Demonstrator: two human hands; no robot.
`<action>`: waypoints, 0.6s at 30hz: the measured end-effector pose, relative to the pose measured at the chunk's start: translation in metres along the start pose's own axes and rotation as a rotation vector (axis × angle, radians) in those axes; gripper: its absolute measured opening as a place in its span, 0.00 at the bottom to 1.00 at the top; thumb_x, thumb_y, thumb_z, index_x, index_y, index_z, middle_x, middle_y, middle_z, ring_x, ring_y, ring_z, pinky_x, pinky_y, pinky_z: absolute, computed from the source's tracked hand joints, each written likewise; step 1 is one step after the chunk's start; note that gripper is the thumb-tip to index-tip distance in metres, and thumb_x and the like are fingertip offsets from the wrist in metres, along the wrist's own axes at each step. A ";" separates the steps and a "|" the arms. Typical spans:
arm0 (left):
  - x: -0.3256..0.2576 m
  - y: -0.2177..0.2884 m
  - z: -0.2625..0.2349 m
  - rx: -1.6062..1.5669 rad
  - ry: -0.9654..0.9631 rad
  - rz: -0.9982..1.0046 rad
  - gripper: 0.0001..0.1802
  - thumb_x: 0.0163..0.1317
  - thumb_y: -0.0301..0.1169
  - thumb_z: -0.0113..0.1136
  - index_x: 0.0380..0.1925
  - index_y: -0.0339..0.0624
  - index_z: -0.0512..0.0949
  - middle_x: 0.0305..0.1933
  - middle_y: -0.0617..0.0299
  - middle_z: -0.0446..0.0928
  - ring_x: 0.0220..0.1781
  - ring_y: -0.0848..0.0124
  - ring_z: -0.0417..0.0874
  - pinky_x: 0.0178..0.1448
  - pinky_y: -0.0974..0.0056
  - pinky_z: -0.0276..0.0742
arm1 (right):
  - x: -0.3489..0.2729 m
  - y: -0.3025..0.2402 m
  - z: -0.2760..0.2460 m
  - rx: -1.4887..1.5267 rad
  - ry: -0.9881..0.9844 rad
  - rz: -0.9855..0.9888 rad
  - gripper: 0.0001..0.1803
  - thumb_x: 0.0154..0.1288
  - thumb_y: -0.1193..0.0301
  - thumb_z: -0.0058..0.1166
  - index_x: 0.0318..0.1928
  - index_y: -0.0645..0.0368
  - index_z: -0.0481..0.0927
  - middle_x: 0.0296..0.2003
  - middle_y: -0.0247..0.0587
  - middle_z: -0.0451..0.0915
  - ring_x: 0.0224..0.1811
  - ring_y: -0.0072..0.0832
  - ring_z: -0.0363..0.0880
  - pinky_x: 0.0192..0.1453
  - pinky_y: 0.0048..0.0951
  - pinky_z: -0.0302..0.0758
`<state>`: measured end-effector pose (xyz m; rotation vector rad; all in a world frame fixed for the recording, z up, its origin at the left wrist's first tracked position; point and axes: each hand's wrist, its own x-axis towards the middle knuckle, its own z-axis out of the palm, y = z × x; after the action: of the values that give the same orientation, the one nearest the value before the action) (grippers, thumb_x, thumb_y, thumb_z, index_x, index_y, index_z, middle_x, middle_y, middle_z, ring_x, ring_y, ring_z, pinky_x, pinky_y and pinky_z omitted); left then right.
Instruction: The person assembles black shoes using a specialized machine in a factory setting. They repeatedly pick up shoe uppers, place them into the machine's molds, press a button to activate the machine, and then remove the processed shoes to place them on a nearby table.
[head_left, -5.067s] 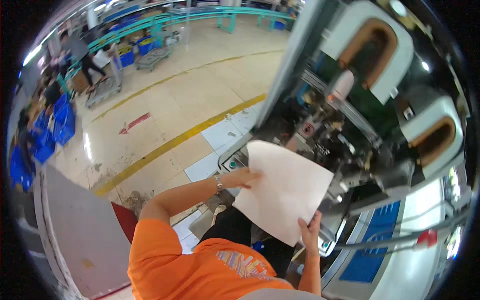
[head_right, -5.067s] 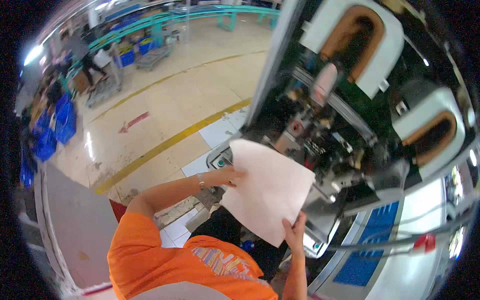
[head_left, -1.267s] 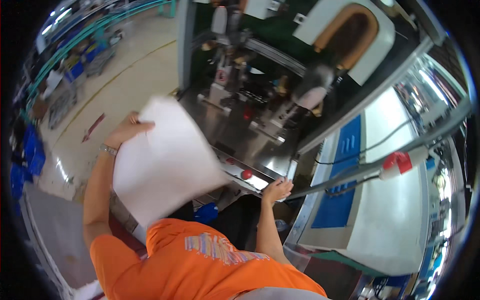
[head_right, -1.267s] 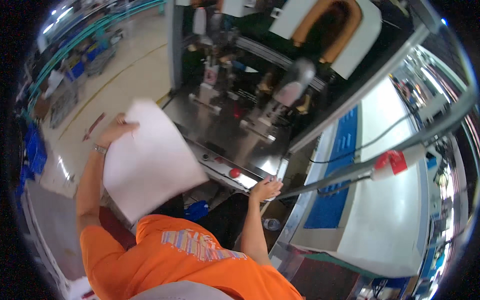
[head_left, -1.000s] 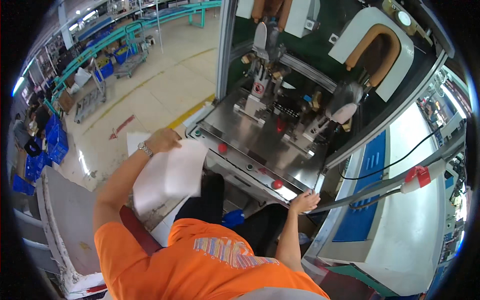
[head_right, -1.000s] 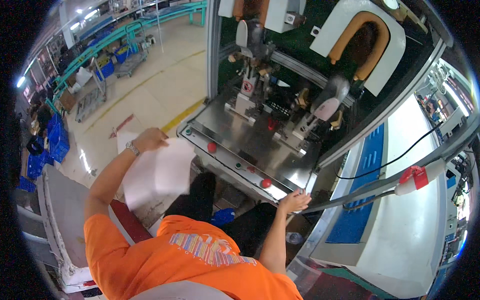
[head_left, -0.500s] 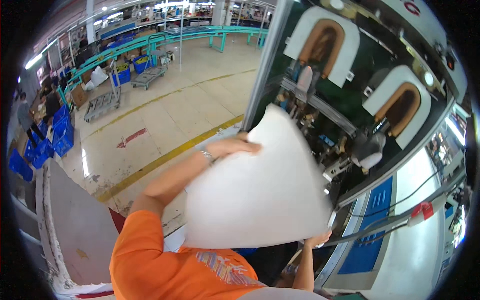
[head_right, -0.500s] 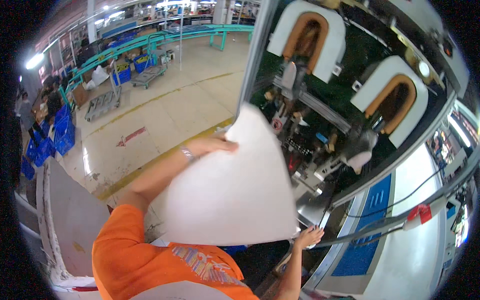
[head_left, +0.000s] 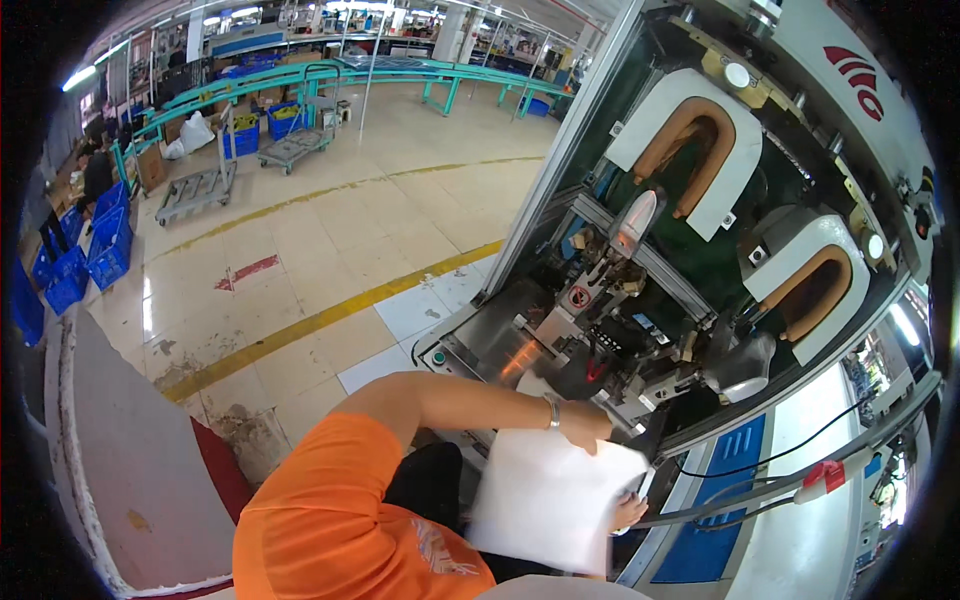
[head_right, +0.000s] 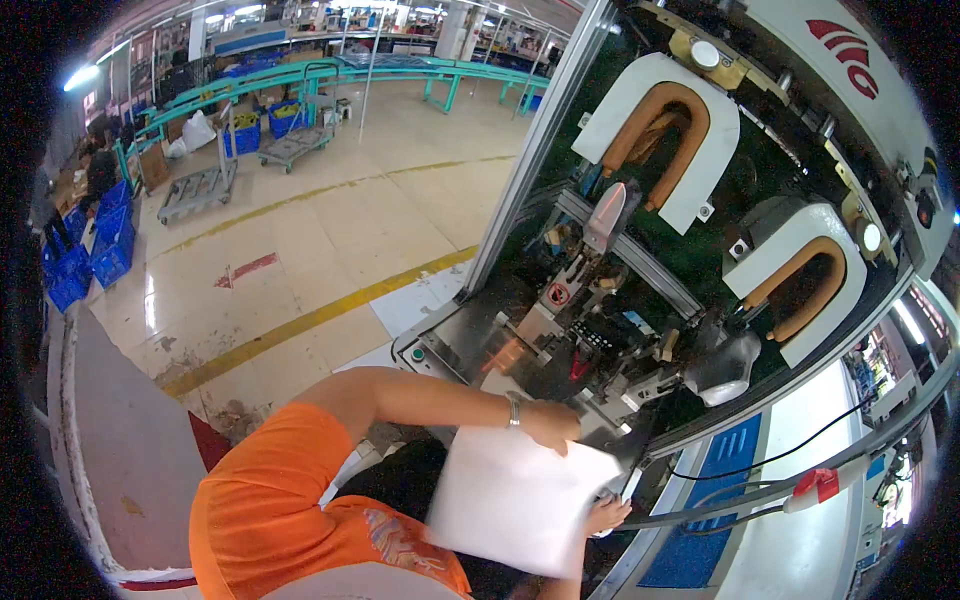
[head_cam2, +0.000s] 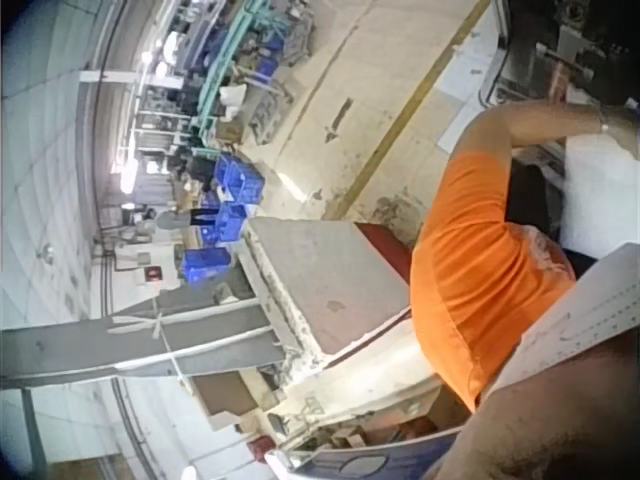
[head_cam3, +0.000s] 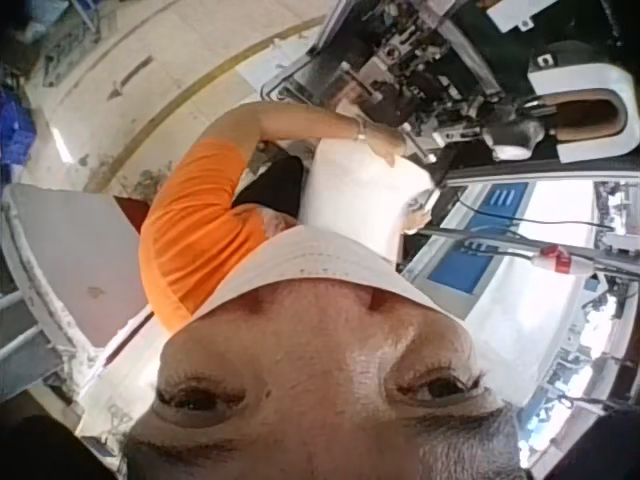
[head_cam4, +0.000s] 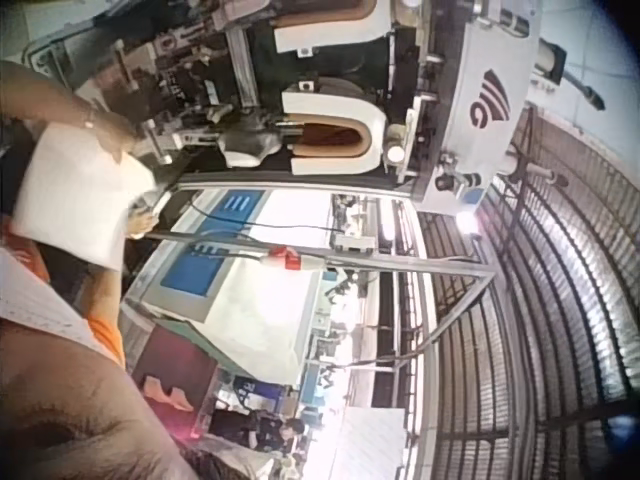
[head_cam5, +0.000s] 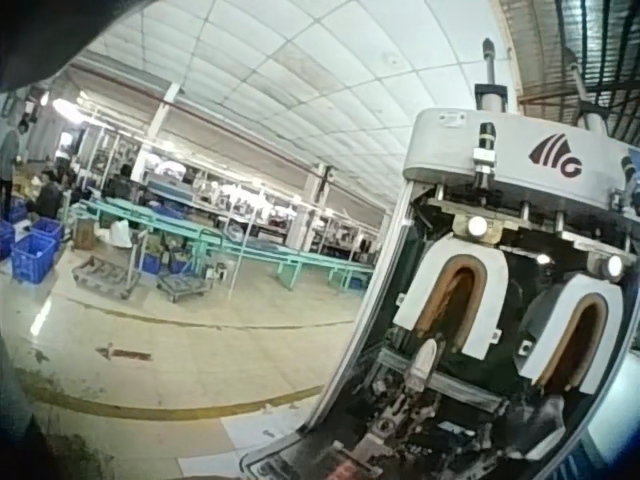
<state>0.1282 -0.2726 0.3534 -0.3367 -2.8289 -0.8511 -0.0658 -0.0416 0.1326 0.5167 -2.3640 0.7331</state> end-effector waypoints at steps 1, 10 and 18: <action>0.000 -0.006 0.006 0.213 0.109 0.004 0.16 0.51 0.39 0.57 0.23 0.34 0.77 0.22 0.46 0.75 0.27 0.59 0.78 0.34 0.55 0.72 | 0.002 -0.009 -0.003 -0.042 -0.083 0.027 0.18 0.62 0.63 0.43 0.45 0.64 0.74 0.54 0.56 0.66 0.59 0.50 0.59 0.61 0.45 0.56; 0.035 0.024 0.003 0.050 -0.113 0.026 0.21 0.48 0.40 0.60 0.27 0.28 0.76 0.29 0.40 0.75 0.36 0.56 0.78 0.42 0.52 0.70 | 0.009 -0.022 -0.028 -0.040 -0.075 -0.235 0.17 0.61 0.65 0.44 0.42 0.67 0.74 0.51 0.59 0.68 0.55 0.50 0.63 0.60 0.44 0.57; 0.058 0.020 0.014 -0.554 -0.136 0.146 0.19 0.49 0.42 0.61 0.26 0.33 0.77 0.24 0.54 0.77 0.27 0.72 0.76 0.30 0.65 0.69 | 0.006 -0.024 -0.025 0.104 -0.053 -0.046 0.20 0.63 0.64 0.39 0.47 0.69 0.71 0.54 0.59 0.64 0.57 0.52 0.60 0.61 0.45 0.57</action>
<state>0.0765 -0.2387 0.3658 -0.6829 -2.5869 -1.6215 -0.0470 -0.0465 0.1619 0.6399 -2.3638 0.8339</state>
